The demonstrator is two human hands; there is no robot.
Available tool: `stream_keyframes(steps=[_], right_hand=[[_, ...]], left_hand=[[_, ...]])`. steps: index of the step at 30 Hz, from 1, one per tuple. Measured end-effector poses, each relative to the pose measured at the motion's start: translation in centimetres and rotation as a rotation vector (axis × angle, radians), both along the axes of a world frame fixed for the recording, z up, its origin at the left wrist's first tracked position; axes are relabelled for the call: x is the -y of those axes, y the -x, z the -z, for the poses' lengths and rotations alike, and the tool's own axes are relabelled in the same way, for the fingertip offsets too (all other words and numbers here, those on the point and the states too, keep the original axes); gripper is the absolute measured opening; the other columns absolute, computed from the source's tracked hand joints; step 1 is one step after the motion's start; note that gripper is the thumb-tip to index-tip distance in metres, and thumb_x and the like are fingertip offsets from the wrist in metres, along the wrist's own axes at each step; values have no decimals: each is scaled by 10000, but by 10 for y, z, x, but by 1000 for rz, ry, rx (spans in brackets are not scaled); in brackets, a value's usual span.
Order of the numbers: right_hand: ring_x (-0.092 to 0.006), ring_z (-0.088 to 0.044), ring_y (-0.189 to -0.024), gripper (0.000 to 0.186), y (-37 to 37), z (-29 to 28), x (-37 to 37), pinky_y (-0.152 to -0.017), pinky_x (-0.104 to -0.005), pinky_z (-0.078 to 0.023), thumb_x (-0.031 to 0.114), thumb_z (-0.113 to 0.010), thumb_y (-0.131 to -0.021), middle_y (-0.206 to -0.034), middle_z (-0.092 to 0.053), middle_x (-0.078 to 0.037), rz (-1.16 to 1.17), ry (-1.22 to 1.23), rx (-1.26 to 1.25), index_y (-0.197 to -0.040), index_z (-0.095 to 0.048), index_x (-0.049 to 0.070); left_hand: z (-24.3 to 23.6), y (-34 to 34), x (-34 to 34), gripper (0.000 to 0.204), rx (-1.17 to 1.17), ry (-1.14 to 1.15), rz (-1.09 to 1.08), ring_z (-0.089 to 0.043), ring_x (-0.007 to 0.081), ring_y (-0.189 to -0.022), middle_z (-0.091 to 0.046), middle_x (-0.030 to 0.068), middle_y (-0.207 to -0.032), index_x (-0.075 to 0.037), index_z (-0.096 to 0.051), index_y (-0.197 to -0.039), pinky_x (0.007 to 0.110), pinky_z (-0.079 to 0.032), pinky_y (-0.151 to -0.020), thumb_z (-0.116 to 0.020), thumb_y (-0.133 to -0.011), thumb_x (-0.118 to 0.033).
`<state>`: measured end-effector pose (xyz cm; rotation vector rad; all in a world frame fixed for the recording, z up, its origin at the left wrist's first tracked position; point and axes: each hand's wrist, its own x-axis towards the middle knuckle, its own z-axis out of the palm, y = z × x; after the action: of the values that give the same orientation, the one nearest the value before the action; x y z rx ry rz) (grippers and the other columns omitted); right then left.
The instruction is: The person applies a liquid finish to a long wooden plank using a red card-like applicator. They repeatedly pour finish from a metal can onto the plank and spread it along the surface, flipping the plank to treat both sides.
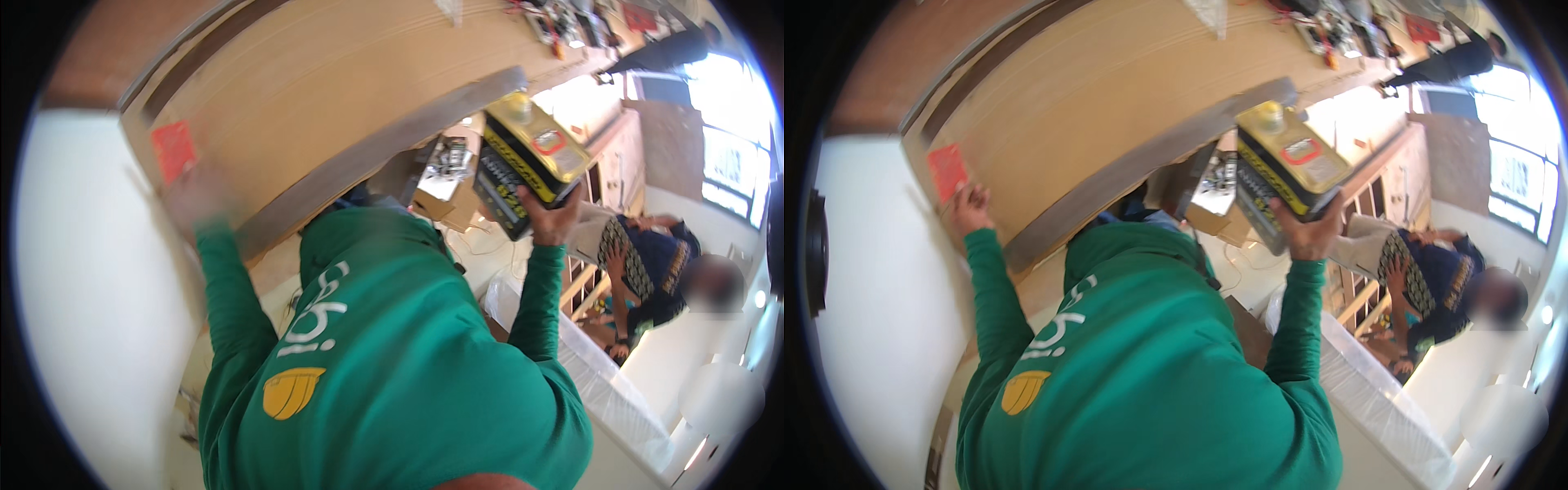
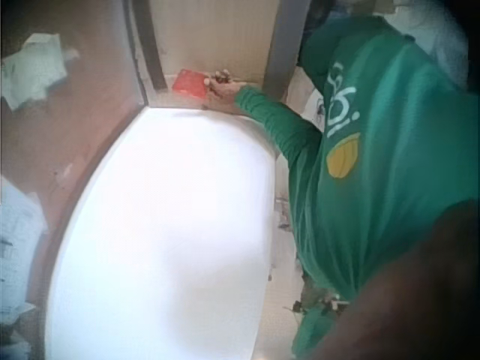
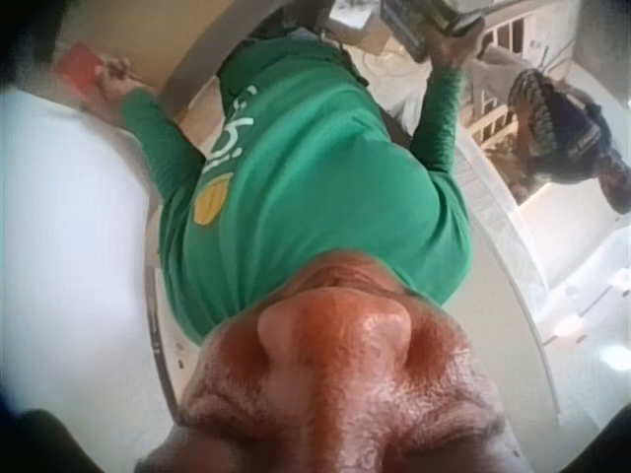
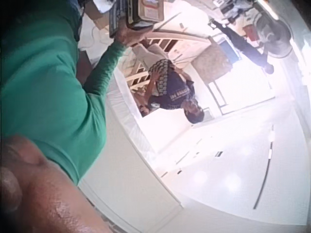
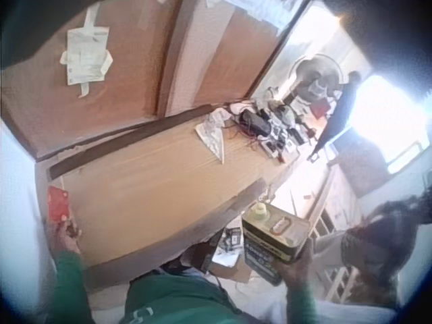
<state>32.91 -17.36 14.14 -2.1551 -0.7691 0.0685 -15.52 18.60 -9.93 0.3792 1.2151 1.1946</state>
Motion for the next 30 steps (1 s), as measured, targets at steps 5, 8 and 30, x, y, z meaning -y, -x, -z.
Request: stream_keyframes(steps=[5, 8, 30], right_hand=[[-262, -667, -1046, 877, -9, 4, 12, -948, -406, -542, 275, -974, -643, -1173, -681, -158, 80, 178, 83, -1349, -541, -13], [-266, -659, -1061, 872, -19, 25, 19, -956, -406, -538, 273, -968, -646, -1202, -668, -169, 104, 178, 86, -1348, -541, -20], [-251, -667, -1083, 840, -52, 58, 30, -978, -387, -556, 144, -981, -686, -1221, -667, -181, 66, 68, -190, -1350, -525, -95]], left_hand=[[1, -13, 0, 335, -303, -71, -30, -684, 253, -976, -703, 117, -1147, 6, -664, -1224, 454, -591, -922, -703, -1011, -249], [-3, -12, 2, 335, -264, -64, 11, -686, 230, -981, -702, 112, -1134, 1, -653, -1238, 414, -606, -910, -731, -1004, -226], [-39, -14, 14, 181, -248, -156, 170, -719, 201, -1008, -717, 55, -1026, -47, -685, -1091, 388, -629, -930, -720, -1033, -216]])
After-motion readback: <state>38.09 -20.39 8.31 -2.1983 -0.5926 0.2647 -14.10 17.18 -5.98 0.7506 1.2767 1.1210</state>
